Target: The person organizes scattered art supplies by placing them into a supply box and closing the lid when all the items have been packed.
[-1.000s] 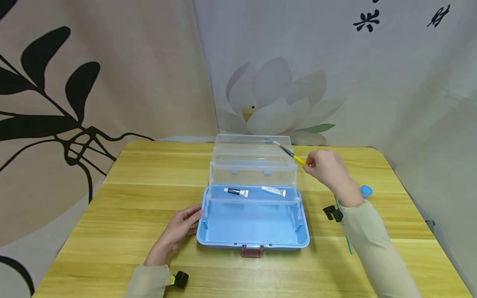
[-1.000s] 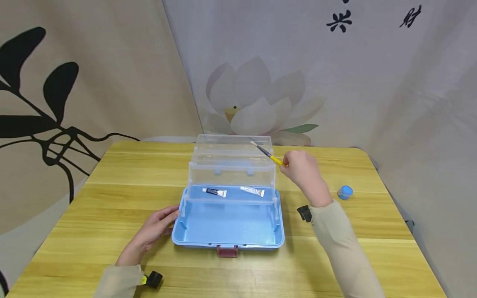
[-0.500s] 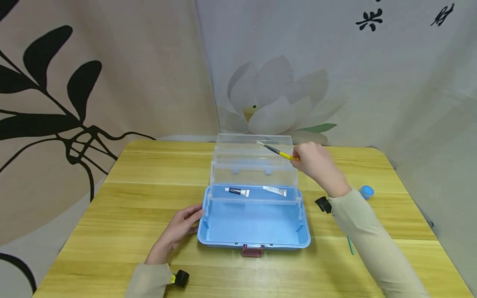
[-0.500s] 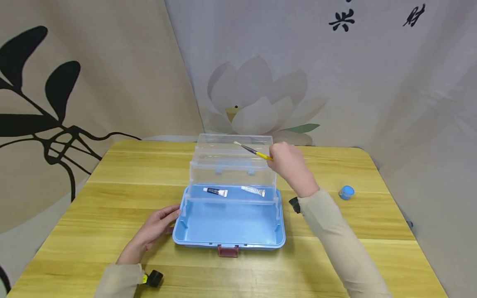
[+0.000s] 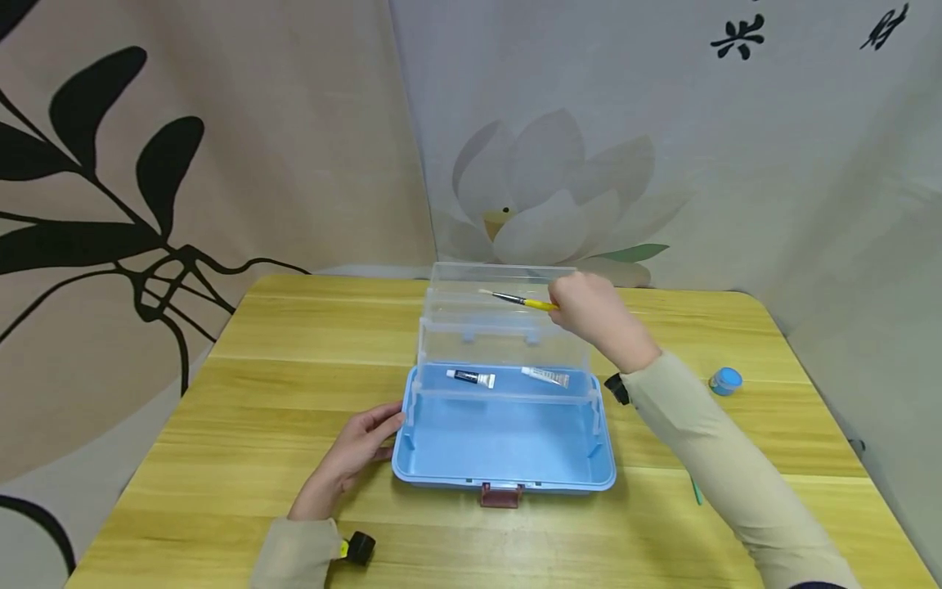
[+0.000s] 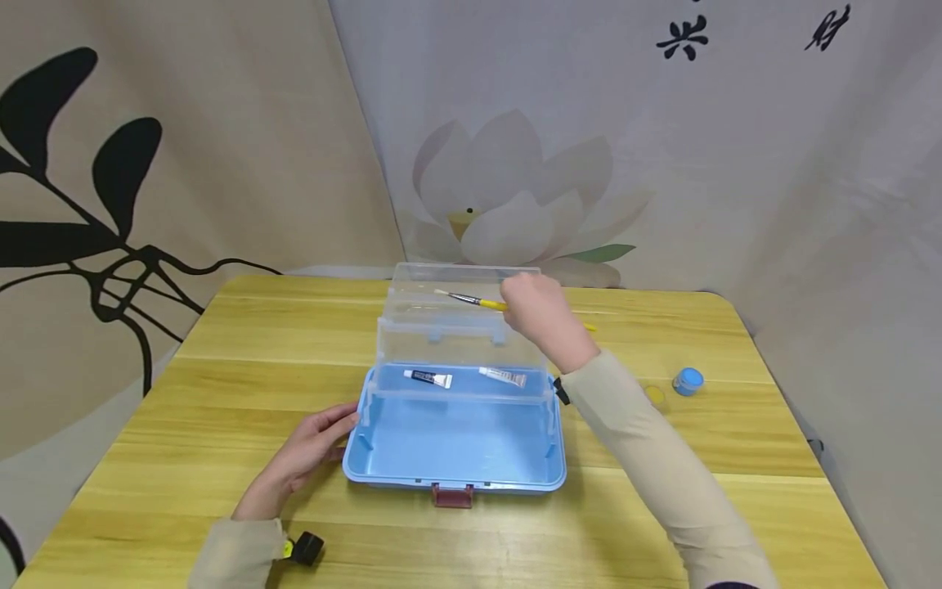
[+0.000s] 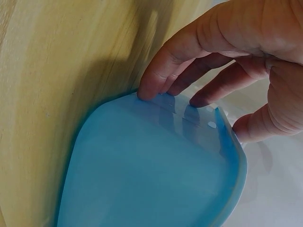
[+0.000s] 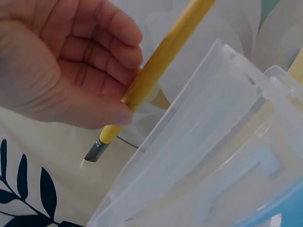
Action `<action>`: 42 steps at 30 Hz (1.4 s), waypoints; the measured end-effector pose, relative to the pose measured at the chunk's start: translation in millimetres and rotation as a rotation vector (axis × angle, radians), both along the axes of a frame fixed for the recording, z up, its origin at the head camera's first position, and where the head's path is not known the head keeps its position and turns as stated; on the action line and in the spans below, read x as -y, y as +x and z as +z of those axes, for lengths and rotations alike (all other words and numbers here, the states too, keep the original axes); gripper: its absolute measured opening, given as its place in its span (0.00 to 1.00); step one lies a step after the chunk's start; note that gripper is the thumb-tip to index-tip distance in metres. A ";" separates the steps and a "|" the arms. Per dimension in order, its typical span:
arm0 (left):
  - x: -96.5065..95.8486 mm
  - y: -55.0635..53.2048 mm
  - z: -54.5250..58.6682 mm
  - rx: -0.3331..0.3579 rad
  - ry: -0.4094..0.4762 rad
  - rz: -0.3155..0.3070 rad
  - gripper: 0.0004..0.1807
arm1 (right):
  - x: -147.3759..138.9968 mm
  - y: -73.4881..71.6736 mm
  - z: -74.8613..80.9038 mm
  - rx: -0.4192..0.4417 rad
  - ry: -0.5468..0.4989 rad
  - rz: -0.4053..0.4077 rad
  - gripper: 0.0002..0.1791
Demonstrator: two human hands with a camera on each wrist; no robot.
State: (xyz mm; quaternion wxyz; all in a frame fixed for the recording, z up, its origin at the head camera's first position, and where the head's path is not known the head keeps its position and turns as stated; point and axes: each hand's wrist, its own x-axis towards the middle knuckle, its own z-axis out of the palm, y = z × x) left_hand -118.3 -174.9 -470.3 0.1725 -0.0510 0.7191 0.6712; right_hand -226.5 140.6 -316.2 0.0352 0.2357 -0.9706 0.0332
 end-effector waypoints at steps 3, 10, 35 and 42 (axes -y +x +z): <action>0.4 -0.1 0.0 -0.002 0.001 -0.002 0.28 | 6.4 -2.7 1.9 -0.010 0.011 0.035 0.06; 0.0 0.6 0.2 -0.006 -0.010 0.006 0.27 | 20.0 -11.9 1.0 -0.036 0.039 0.095 0.13; 0.3 1.0 -0.2 -0.006 0.021 -0.010 0.28 | 45.6 -37.4 -18.4 0.035 0.062 0.158 0.12; 0.5 0.6 0.2 -0.007 0.014 -0.003 0.28 | 48.4 -39.1 -19.0 0.060 0.070 0.148 0.22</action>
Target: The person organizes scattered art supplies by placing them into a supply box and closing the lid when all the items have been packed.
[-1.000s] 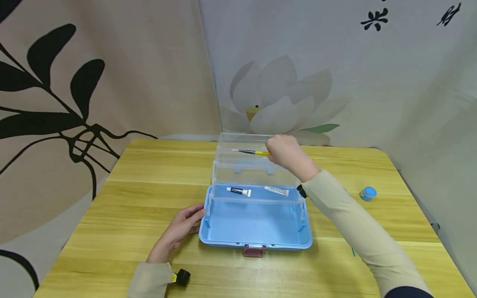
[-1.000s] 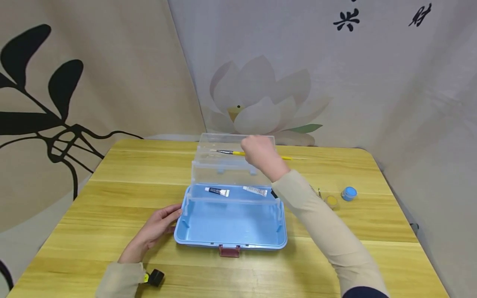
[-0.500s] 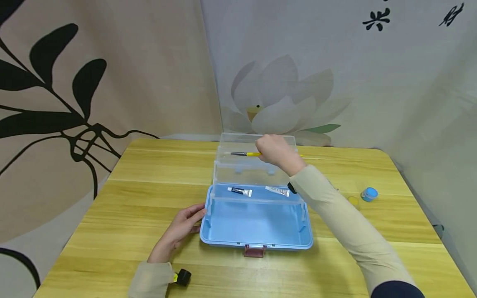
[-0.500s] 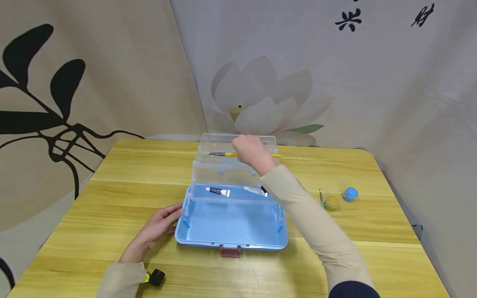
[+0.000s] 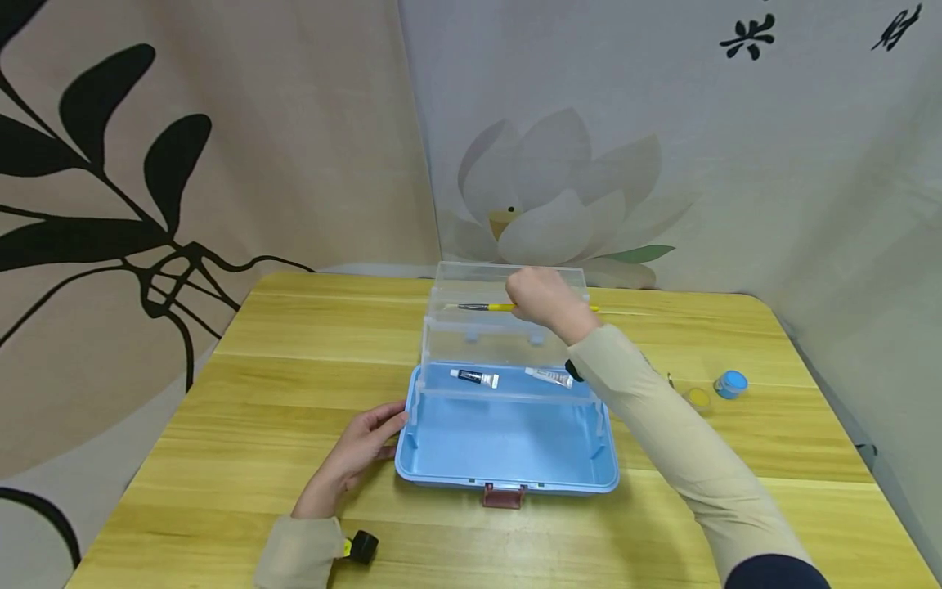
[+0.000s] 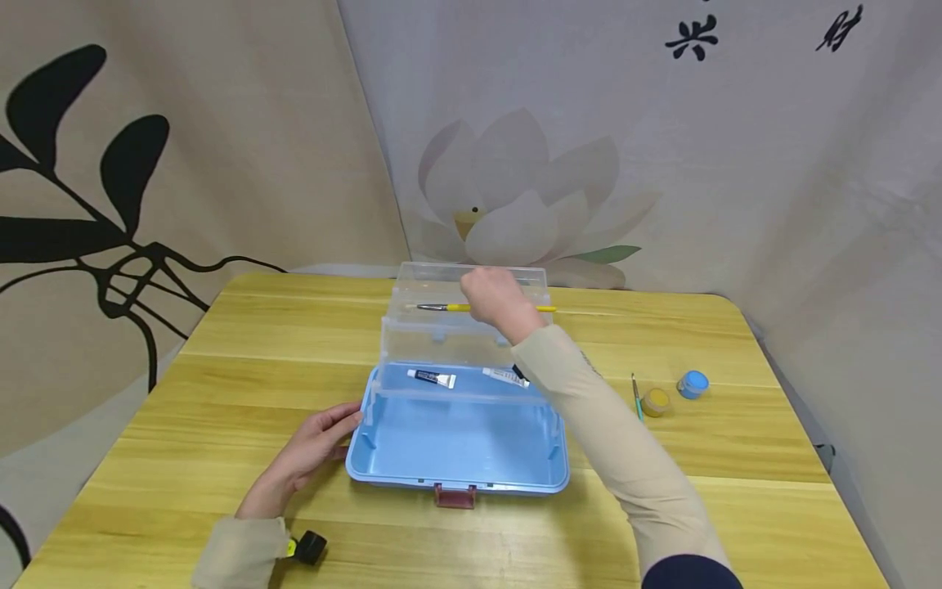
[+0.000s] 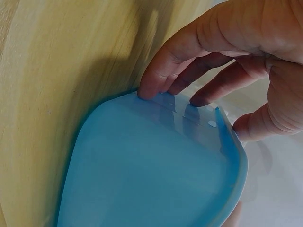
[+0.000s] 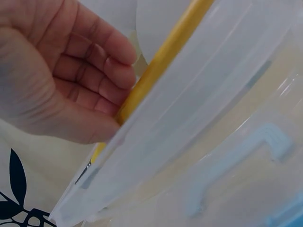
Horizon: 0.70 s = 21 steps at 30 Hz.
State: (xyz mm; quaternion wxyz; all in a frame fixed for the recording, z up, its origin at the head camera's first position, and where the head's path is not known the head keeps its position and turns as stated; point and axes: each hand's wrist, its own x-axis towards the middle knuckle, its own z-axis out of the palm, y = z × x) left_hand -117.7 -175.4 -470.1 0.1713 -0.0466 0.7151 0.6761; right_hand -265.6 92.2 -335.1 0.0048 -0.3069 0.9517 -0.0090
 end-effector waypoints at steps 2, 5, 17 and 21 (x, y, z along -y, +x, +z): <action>0.2 -0.1 -0.3 0.001 -0.006 0.002 0.28 | 2.1 -0.8 -0.2 -0.001 -0.011 0.012 0.25; 0.0 0.1 -0.2 -0.002 -0.005 0.005 0.28 | 5.3 -2.8 -1.1 -0.009 -0.034 0.034 0.27; -0.6 -1.3 -1.5 0.013 -0.007 0.004 0.27 | 10.8 -10.0 -7.9 0.053 -0.010 -0.003 0.25; -0.4 -1.3 -1.0 0.010 -0.015 0.001 0.27 | 10.7 -8.9 -8.7 0.052 -0.015 -0.010 0.23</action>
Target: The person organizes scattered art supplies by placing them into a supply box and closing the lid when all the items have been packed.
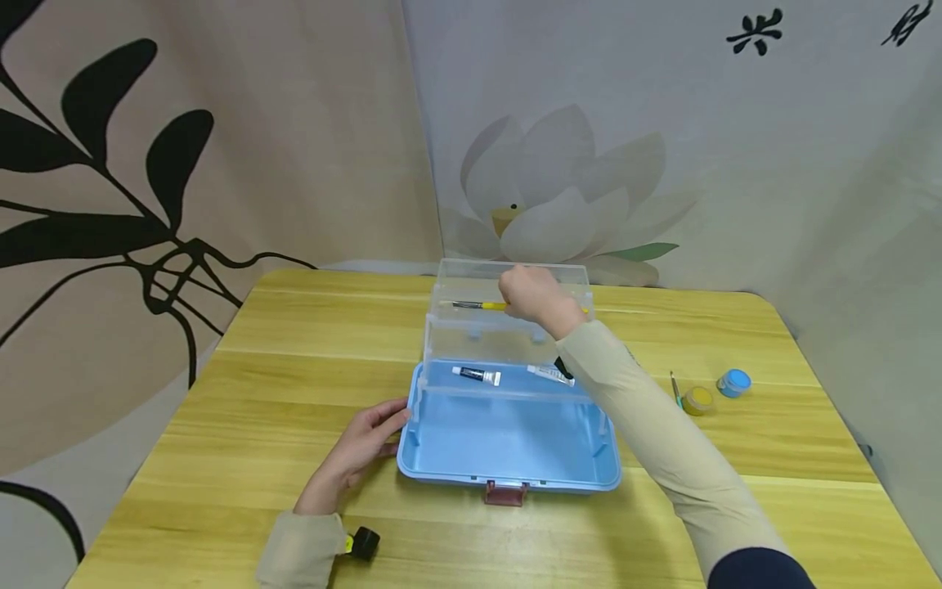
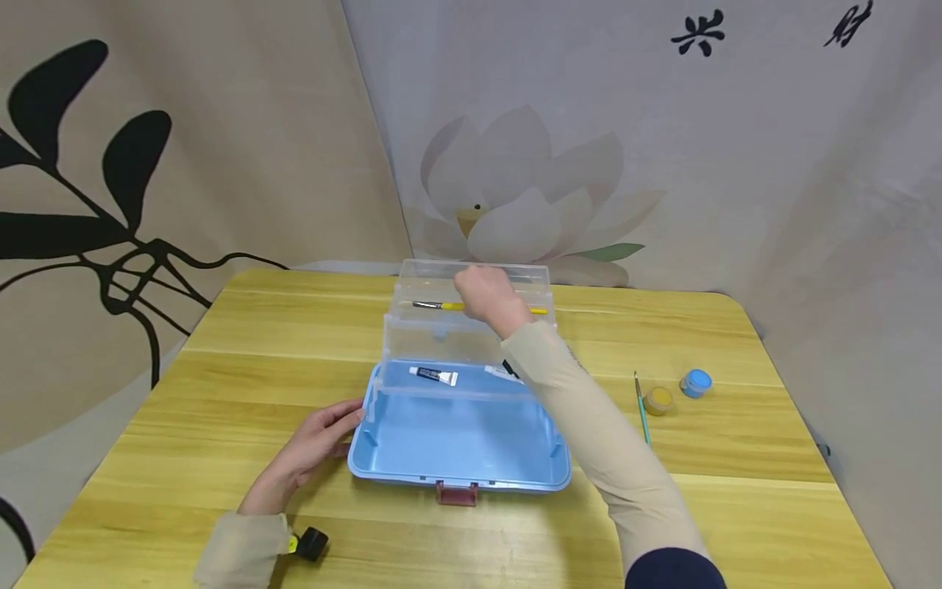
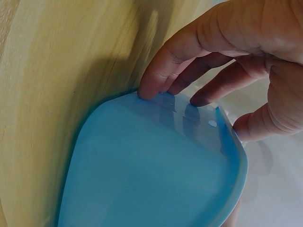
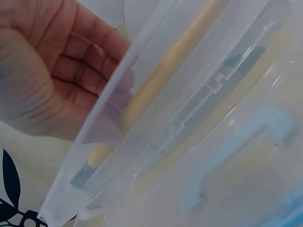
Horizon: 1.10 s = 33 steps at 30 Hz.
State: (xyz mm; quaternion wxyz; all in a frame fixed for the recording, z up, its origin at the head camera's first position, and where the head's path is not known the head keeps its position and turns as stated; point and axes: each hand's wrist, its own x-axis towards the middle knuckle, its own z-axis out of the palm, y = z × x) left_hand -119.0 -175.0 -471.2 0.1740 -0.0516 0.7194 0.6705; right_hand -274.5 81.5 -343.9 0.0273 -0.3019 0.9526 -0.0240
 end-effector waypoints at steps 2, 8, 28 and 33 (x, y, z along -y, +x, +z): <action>-0.4 -0.3 1.0 0.000 -0.001 0.002 0.27 | -0.8 0.4 -0.2 -0.001 -0.010 -0.001 0.24; -1.0 -0.7 2.1 0.000 0.004 -0.002 0.27 | -4.1 0.9 -1.1 0.007 -0.037 -0.004 0.26; -2.3 2.0 0.3 -0.001 -0.006 0.025 0.27 | -42.8 26.7 16.8 -0.010 -0.272 -0.094 0.04; -2.0 2.7 1.1 -0.007 0.000 0.018 0.27 | -56.2 33.8 19.8 -0.054 -0.321 -0.094 0.03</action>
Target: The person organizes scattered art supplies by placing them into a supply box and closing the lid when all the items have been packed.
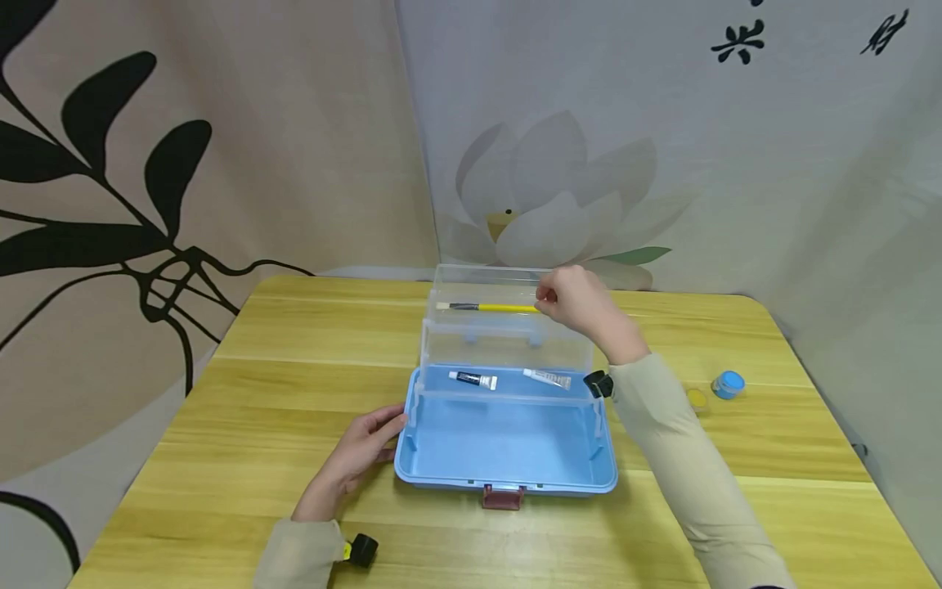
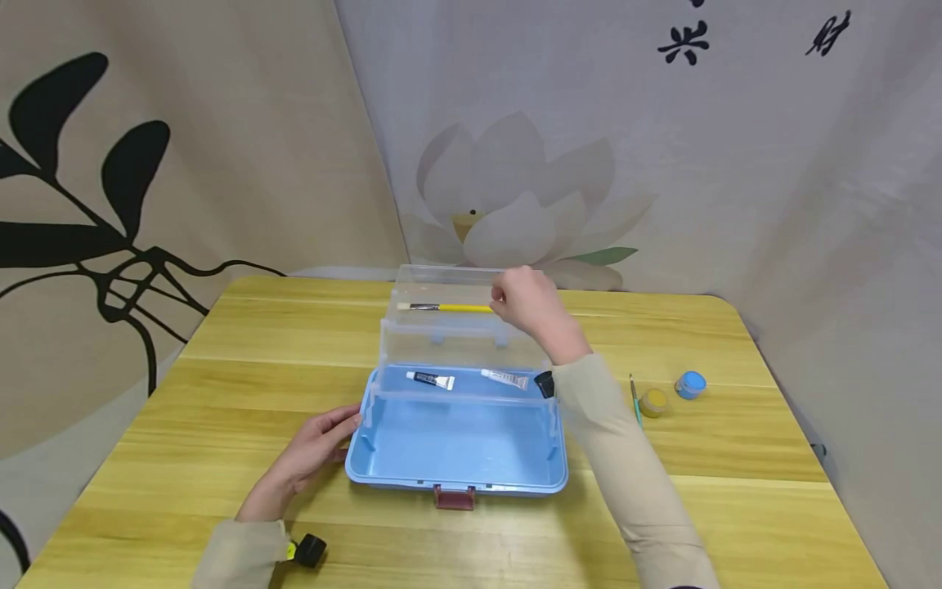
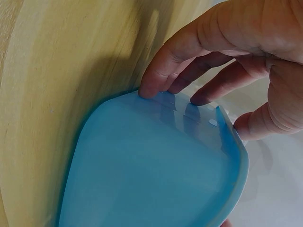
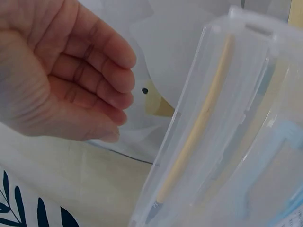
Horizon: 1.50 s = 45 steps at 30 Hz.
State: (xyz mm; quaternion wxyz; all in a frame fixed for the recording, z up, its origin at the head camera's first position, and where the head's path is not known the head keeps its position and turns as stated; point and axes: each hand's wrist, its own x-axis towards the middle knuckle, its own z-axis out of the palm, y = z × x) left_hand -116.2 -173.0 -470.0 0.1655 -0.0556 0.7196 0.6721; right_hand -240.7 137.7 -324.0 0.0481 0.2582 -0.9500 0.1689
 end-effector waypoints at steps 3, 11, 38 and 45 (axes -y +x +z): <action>0.8 0.0 1.0 -0.005 0.003 -0.004 0.27 | -6.5 3.8 0.4 -0.010 -0.020 0.002 0.03; 1.2 0.5 2.2 0.001 -0.012 -0.007 0.28 | -22.3 13.2 -1.1 -0.017 -0.058 -0.021 0.03; 0.4 1.1 3.6 0.007 -0.016 -0.002 0.28 | -72.7 47.0 -25.3 0.014 -0.106 -0.142 0.04; -0.9 0.7 2.9 0.008 -0.021 0.000 0.28 | -89.9 58.6 -40.5 0.021 -0.128 -0.177 0.04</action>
